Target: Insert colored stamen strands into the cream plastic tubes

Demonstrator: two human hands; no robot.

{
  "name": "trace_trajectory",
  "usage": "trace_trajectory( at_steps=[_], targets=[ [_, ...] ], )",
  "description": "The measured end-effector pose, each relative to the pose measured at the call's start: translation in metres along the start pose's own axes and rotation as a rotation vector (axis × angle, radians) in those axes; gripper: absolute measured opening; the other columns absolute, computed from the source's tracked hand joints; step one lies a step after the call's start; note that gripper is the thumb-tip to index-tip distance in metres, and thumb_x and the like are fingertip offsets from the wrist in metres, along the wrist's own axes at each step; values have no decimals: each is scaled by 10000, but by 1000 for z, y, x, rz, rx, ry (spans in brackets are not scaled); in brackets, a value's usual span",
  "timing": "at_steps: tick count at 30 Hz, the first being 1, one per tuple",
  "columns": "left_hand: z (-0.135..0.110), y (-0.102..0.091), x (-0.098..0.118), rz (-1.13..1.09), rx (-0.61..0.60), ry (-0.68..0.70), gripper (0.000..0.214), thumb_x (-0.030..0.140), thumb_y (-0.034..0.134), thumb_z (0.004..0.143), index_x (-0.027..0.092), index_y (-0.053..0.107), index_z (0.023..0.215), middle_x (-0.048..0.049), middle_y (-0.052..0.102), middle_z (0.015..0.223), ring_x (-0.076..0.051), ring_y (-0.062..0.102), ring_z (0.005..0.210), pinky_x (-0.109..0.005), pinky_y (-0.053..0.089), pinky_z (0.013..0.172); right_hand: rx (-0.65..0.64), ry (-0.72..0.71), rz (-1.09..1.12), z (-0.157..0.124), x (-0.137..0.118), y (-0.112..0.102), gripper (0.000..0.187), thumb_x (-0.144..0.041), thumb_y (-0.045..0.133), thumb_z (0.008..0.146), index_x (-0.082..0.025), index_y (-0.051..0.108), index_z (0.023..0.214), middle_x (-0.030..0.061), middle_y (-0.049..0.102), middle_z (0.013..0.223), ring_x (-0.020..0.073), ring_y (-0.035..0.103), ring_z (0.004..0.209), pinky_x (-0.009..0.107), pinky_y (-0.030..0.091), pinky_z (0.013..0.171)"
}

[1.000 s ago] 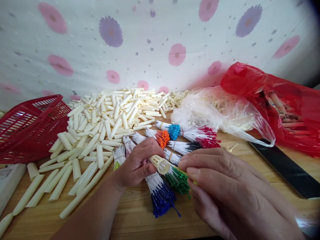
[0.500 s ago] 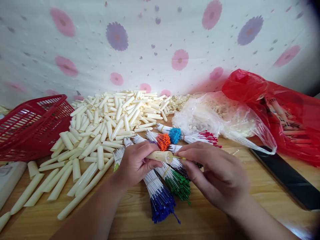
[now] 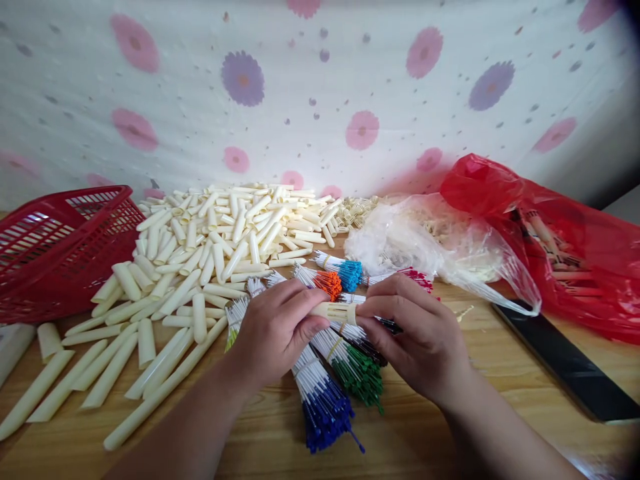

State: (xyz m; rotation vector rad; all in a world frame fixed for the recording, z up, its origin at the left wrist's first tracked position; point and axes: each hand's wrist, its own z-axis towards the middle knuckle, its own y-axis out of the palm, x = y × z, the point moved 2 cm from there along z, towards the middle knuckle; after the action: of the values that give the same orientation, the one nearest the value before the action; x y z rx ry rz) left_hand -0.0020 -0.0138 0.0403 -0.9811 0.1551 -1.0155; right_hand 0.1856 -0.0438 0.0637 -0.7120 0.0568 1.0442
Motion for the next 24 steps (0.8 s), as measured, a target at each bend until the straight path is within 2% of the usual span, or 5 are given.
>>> trace_trajectory(
  at_steps=[4, 8, 15, 17, 24],
  targets=[
    [0, 3, -1, -7, -44, -44, 339, 412, 428, 928, 160, 649, 978, -50, 611, 773, -160, 561, 706, -268, 435, 623, -57, -12, 22, -1, 6, 1, 106, -90, 572, 831, -177, 632, 832, 38, 607, 770, 131, 581, 711, 259, 501, 621],
    [-1, 7, -2, -26, -70, -112, 289, 381, 445, 927, 173, 642, 965, -38, 623, 780, -157, 573, 722, -260, 434, 636, -85, 91, 133, -3, 12, 4, 125, -87, 547, 842, -167, 640, 815, 44, 613, 797, 131, 586, 750, 255, 489, 654],
    [-2, 5, 0, 202, 31, -75, 317, 415, 469, 908, 163, 661, 934, -46, 611, 738, -175, 563, 682, -277, 405, 602, -10, 745, 815, -13, 27, 26, 79, -248, 699, 758, -181, 662, 738, -27, 589, 669, 70, 495, 561, 210, 400, 533],
    [-2, 6, 0, 260, 40, -64, 317, 422, 476, 903, 169, 666, 929, -44, 607, 723, -177, 561, 673, -280, 394, 596, 3, 843, 914, -15, 30, 30, 96, -255, 725, 723, -178, 667, 722, -39, 580, 633, 57, 459, 526, 203, 376, 516],
    [-3, 8, 1, 255, -9, -121, 316, 427, 448, 915, 197, 664, 930, -35, 613, 738, -166, 558, 683, -266, 383, 595, -57, 833, 788, -12, 32, 29, 111, -256, 703, 705, -163, 645, 687, -36, 550, 593, 77, 466, 548, 222, 376, 531]
  ],
)
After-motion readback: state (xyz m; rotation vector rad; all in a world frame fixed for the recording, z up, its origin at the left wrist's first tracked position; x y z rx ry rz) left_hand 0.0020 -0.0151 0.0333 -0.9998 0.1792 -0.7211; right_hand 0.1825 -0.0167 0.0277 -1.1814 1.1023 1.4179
